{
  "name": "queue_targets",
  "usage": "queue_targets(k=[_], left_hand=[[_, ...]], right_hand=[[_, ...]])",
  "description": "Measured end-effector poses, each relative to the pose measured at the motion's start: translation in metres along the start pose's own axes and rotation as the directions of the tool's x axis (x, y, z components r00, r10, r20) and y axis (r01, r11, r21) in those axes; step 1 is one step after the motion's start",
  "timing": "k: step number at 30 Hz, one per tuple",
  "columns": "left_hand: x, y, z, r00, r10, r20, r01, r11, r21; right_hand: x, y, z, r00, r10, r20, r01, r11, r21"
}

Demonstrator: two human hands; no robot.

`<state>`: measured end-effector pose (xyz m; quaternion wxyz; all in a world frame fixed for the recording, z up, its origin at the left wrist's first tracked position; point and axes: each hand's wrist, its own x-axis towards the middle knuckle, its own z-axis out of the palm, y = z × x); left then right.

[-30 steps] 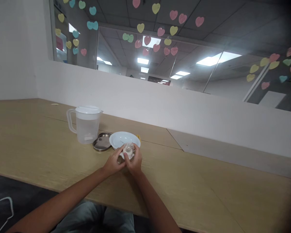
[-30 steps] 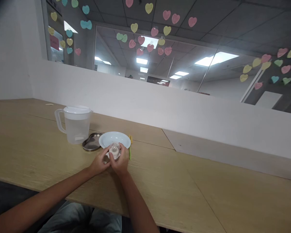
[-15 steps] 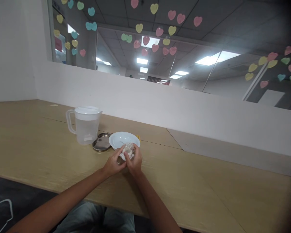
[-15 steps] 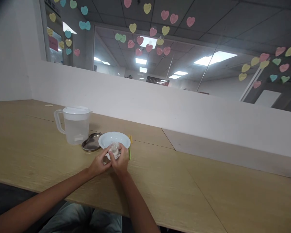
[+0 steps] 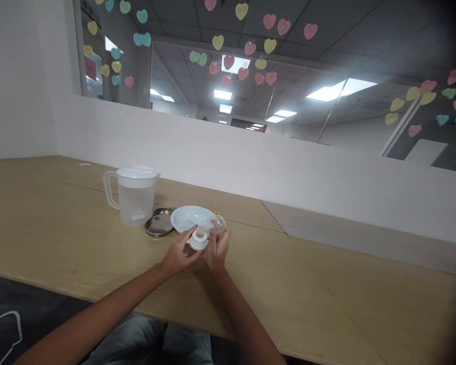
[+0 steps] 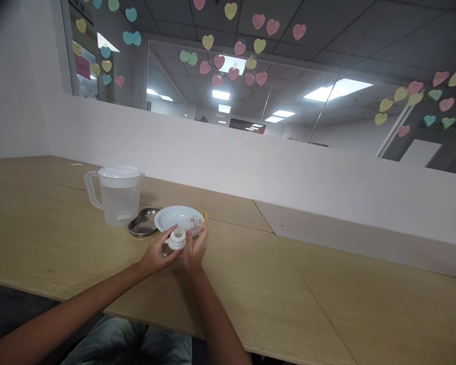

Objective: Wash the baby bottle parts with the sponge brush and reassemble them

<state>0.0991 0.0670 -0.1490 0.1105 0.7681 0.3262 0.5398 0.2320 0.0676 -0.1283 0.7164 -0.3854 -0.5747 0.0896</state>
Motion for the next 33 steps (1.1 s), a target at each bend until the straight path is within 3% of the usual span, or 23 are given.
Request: queue_targets(k=[4, 7, 13, 27, 33], left_hand=[[0.000, 0.001, 0.000, 1.000, 0.004, 0.009, -0.004, 1.000, 0.001], [0.001, 0.001, 0.000, 1.000, 0.003, 0.015, -0.003, 1.000, -0.001], [0.000, 0.001, 0.000, 1.000, 0.012, 0.012, -0.012, 1.000, -0.003], [0.002, 0.003, -0.002, 1.000, 0.015, 0.018, -0.015, 1.000, 0.006], [0.002, 0.004, -0.001, 1.000, 0.016, 0.014, -0.016, 1.000, 0.005]], right_hand=[[0.012, -0.001, -0.003, 0.978, 0.058, -0.202, -0.069, 0.996, -0.047], [0.019, 0.006, -0.006, 0.963, 0.115, -0.242, -0.135, 0.988, -0.068], [0.020, 0.019, -0.008, 0.984, 0.085, -0.158, -0.101, 0.990, -0.096], [0.028, 0.016, -0.010, 0.991, 0.114, 0.073, -0.112, 0.993, -0.031], [0.029, 0.015, -0.011, 0.992, 0.074, 0.100, -0.072, 0.997, -0.023]])
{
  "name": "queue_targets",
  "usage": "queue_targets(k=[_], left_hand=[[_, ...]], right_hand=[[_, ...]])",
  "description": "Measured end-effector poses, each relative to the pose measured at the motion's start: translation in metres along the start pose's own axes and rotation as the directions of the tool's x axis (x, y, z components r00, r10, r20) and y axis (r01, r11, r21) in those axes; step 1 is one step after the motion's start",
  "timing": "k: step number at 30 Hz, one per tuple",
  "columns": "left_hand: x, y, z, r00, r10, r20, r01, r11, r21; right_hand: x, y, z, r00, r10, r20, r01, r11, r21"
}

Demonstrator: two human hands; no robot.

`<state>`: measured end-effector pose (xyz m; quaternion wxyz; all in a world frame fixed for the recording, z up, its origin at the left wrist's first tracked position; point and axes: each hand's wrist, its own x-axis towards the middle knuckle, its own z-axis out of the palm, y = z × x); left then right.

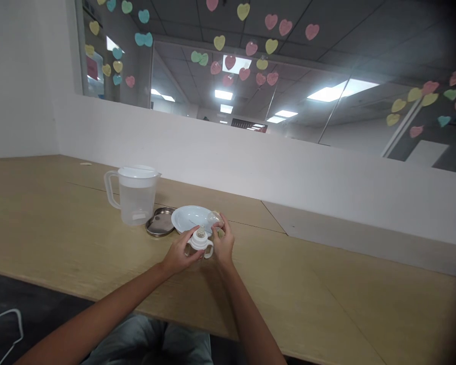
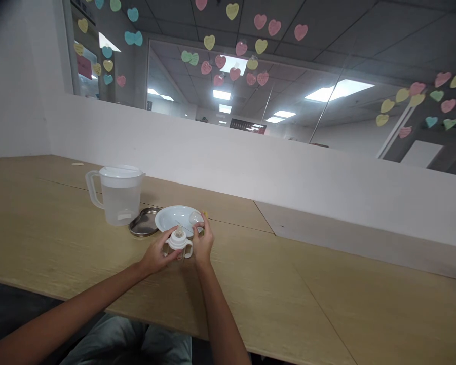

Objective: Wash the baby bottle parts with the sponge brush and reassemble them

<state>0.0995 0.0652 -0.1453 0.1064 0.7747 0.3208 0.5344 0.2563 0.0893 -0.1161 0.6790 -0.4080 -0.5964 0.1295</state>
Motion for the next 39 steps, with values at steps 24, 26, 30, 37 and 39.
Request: queue_targets(k=[24, 26, 30, 37, 39], left_hand=[[-0.001, -0.002, 0.001, 1.000, 0.005, -0.011, -0.005, 1.000, -0.004], [0.000, -0.002, 0.001, 1.000, 0.010, -0.013, -0.010, 1.000, -0.004], [0.000, -0.002, 0.000, 0.999, 0.029, -0.014, -0.029, 1.000, -0.001], [-0.001, -0.003, 0.000, 1.000, 0.019, -0.003, -0.019, 1.000, 0.003], [-0.001, -0.004, 0.000, 1.000, 0.008, 0.006, -0.008, 1.000, 0.004]], right_hand=[[0.006, 0.008, -0.006, 0.976, -0.121, 0.179, 0.147, 0.978, -0.144], [0.006, 0.009, -0.005, 0.973, -0.104, 0.205, 0.132, 0.983, -0.130], [0.006, 0.008, -0.006, 0.964, -0.078, 0.254, 0.113, 0.985, -0.127], [0.007, 0.014, -0.006, 0.949, 0.027, 0.315, 0.037, 0.980, -0.194], [0.006, 0.017, -0.006, 0.951, 0.065, 0.302, 0.003, 0.975, -0.221]])
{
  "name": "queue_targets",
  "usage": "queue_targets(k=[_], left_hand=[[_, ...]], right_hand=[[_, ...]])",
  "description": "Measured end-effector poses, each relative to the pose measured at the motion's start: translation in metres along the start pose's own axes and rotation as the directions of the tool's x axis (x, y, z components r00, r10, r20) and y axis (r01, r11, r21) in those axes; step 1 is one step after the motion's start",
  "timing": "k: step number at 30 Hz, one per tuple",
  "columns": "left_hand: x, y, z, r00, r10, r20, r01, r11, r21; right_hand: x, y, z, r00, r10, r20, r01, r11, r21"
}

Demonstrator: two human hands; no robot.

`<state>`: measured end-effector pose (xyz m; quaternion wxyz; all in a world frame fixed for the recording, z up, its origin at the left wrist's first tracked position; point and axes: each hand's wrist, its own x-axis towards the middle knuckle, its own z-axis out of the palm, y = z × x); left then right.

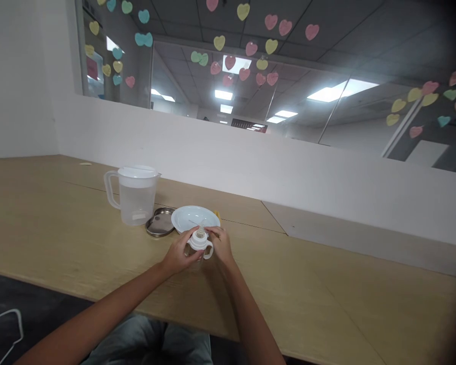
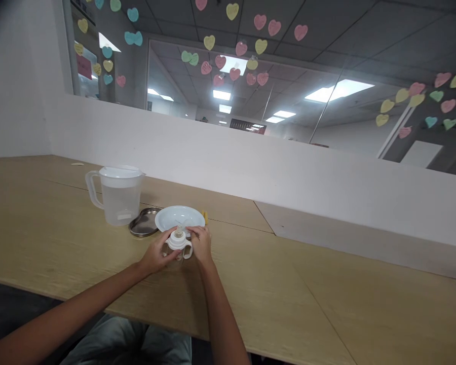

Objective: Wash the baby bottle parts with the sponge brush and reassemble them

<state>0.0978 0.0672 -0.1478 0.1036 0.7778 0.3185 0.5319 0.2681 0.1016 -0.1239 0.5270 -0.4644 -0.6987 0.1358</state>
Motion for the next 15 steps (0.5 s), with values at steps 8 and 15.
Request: queue_targets(k=[8, 15], left_hand=[[0.000, 0.002, 0.000, 1.000, 0.008, -0.004, -0.008, 1.000, -0.007], [0.001, 0.001, 0.000, 1.000, 0.008, -0.009, -0.008, 1.000, -0.006]], right_hand=[[-0.003, -0.004, 0.001, 0.999, 0.010, -0.031, -0.011, 0.999, -0.034], [-0.006, -0.010, 0.000, 0.996, -0.005, -0.085, 0.006, 1.000, 0.003]])
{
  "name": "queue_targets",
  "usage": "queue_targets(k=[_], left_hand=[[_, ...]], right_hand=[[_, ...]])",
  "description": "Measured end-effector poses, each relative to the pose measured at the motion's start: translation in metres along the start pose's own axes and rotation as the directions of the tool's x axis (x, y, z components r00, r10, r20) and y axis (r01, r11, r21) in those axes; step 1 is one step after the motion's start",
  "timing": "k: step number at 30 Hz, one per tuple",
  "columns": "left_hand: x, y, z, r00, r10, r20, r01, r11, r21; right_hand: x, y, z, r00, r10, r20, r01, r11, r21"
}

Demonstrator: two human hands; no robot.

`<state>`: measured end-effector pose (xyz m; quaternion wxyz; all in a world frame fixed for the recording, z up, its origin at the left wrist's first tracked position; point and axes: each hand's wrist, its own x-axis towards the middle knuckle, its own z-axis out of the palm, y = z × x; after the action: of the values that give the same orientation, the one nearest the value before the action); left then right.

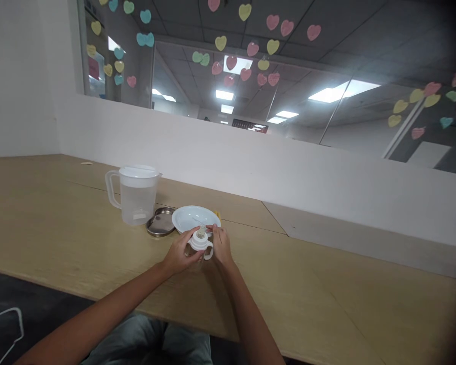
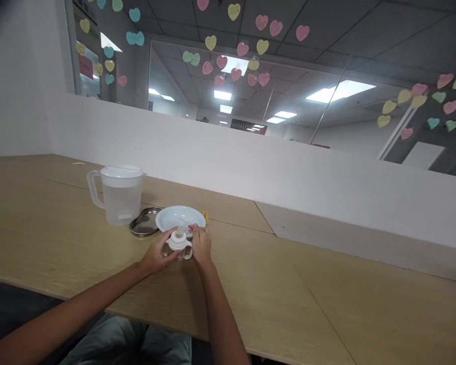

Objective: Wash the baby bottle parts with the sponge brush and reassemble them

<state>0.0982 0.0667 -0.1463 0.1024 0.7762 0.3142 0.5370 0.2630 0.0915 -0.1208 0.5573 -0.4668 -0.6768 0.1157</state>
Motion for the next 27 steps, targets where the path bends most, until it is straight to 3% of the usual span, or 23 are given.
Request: queue_targets(k=[12, 19, 23, 27], left_hand=[[0.000, 0.001, 0.000, 1.000, -0.018, 0.003, 0.018, 1.000, -0.001], [0.001, 0.004, -0.001, 0.995, -0.097, 0.016, 0.098, 0.992, -0.075], [0.002, 0.006, -0.003, 0.991, -0.127, 0.042, 0.132, 0.978, -0.160], [0.003, 0.007, -0.005, 0.992, -0.112, 0.061, 0.121, 0.978, -0.172]], right_hand=[[-0.002, -0.008, -0.002, 0.993, -0.043, -0.109, 0.043, 0.999, -0.005], [-0.014, -0.027, 0.002, 0.977, -0.210, 0.044, 0.208, 0.977, 0.053], [-0.015, -0.033, 0.007, 0.987, -0.152, 0.045, 0.148, 0.985, 0.094], [-0.009, -0.035, 0.002, 0.987, -0.077, 0.140, 0.043, 0.971, 0.235]])
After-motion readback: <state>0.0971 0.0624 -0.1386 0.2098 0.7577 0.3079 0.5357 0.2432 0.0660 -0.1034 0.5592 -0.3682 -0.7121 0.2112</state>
